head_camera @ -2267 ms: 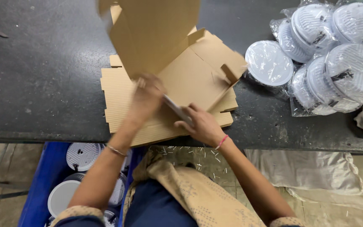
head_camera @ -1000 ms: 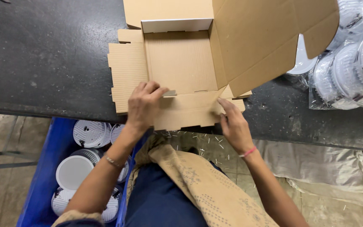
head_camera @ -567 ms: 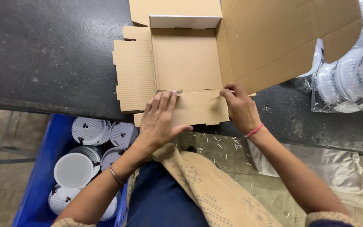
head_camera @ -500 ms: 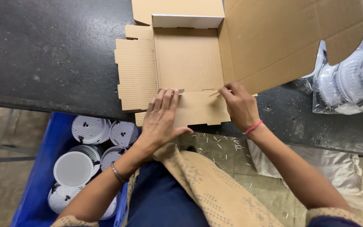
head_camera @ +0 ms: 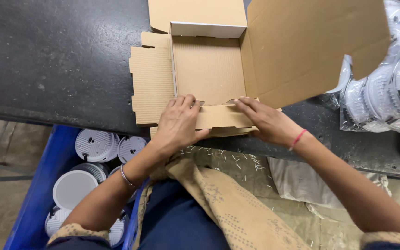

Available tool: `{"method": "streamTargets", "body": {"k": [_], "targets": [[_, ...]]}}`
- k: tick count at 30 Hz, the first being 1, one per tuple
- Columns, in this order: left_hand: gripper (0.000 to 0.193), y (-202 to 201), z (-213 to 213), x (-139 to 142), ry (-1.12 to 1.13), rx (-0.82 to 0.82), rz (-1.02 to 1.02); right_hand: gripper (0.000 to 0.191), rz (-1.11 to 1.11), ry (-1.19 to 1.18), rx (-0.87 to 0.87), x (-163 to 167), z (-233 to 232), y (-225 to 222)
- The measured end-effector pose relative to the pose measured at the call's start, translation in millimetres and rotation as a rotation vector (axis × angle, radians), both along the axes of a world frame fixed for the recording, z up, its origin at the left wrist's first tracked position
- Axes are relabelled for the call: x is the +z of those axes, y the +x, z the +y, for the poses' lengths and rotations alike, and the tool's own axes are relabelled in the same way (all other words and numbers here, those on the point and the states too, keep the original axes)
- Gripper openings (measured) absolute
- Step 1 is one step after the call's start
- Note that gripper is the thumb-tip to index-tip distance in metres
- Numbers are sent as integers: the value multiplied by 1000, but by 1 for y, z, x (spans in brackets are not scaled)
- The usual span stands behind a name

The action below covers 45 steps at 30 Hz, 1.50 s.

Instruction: The person places a plastic-wrapped round LED ceiling light fixture into a white cardboard box, folds the box flaps closed, and stacks the finished box on a pile beside the work area, repeating the packing cycle with additional fixtures and boxes.

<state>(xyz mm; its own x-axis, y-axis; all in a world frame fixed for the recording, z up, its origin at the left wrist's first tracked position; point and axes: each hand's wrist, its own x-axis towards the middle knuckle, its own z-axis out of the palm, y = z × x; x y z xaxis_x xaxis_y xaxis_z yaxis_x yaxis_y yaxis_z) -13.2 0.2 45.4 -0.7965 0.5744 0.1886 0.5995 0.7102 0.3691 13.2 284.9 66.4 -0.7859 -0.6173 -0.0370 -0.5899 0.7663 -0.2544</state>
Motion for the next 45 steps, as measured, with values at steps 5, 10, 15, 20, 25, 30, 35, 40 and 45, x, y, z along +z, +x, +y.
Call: {"method": "streamTargets", "body": {"k": [5, 10, 15, 20, 25, 30, 35, 40, 45], "targets": [[51, -5, 5, 2, -57, -40, -1, 78, 11, -26, -73, -10, -8, -3], [22, -37, 10, -26, -151, -66, -41, 64, -88, -35, -224, -22, 3, -23], [36, -121, 21, -40, -104, -102, -413, 47, -242, 133, -344, -38, 8, -93], [62, -147, 37, -43, -183, 85, -269, 60, -400, 135, -410, -48, -7, -131], [18, -73, 36, -69, 121, -19, 107, 44, -16, -151, -144, -51, -8, -78], [17, -37, 40, -83, 104, 57, 222, 50, 73, -83, -248, -62, -21, -54], [43, -43, 50, -79, 68, 115, 276, 34, 270, -95, -243, -83, -22, -62], [44, -27, 73, -79, 26, 156, 240, 27, 91, 54, -271, -95, 1, -64], [41, -5, 119, -74, 22, 339, -98, 43, 416, -40, -273, -110, 31, -56]]}}
